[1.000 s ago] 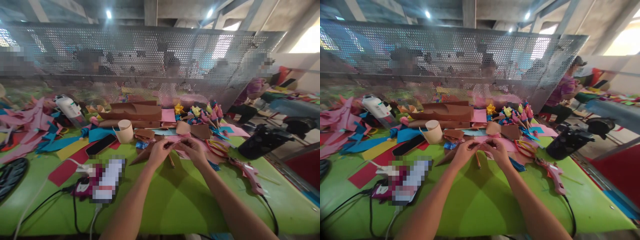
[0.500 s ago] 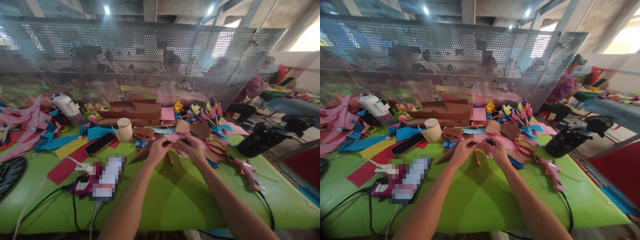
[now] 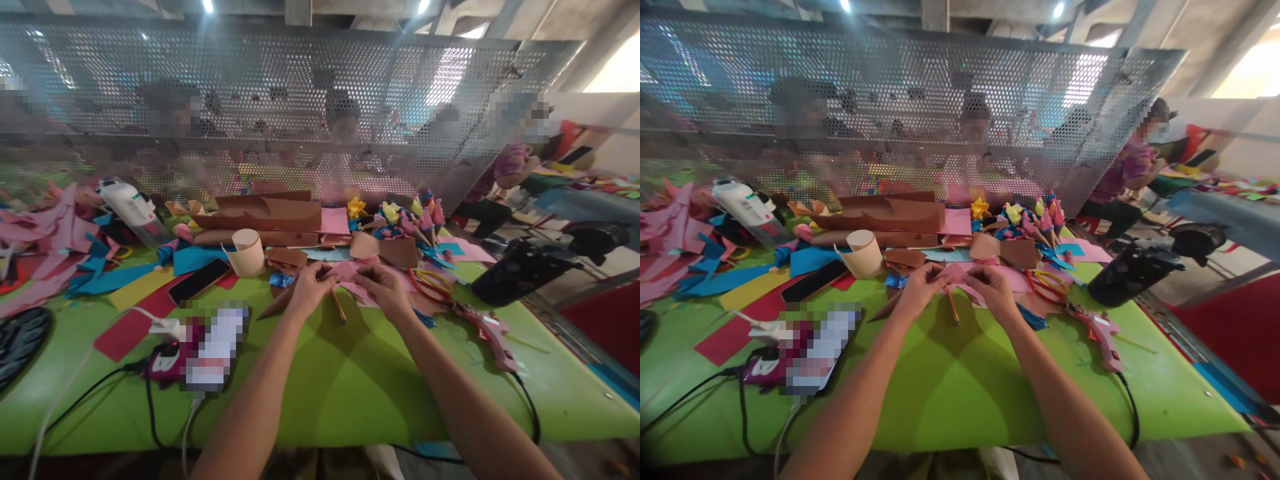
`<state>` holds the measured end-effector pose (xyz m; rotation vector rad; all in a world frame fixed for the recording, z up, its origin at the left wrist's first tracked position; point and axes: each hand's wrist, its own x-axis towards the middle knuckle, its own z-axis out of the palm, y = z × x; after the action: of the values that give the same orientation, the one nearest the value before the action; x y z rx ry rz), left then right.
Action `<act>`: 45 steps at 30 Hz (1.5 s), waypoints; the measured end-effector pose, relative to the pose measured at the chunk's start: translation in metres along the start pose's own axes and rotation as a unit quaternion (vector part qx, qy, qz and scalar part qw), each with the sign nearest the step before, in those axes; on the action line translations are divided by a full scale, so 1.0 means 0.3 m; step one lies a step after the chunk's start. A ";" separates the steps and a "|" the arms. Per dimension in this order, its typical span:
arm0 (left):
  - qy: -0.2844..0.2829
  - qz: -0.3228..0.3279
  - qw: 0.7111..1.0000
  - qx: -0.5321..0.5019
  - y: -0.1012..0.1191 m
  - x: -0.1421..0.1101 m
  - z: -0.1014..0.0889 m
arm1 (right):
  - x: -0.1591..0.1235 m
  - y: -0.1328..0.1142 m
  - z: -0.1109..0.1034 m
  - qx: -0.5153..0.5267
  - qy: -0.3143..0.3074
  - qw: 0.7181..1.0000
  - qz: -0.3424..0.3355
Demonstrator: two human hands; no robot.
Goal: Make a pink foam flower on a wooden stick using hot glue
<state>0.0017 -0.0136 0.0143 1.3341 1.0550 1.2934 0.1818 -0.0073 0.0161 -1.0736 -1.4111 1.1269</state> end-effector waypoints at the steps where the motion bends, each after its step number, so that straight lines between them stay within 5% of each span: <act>1: 0.006 0.000 1.000 0.000 0.000 0.001 0.000 | 0.001 0.000 -0.001 0.002 -0.004 1.000 0.003; 16: 0.057 0.018 0.998 0.008 -0.004 0.006 0.002 | 0.005 0.009 -0.007 -0.021 -0.030 0.999 0.004; 22: 0.003 0.014 1.000 -0.005 -0.013 0.006 0.005 | 0.005 0.015 -0.012 -0.014 -0.017 1.000 0.005; 45: -0.003 0.052 0.998 0.040 -0.020 -0.003 0.026 | -0.004 0.053 0.006 0.016 -0.055 0.998 0.027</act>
<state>0.0097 -0.0142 0.0083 1.4684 1.0538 1.3341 0.1811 -0.0060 0.0000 -1.0466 -1.4515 1.2598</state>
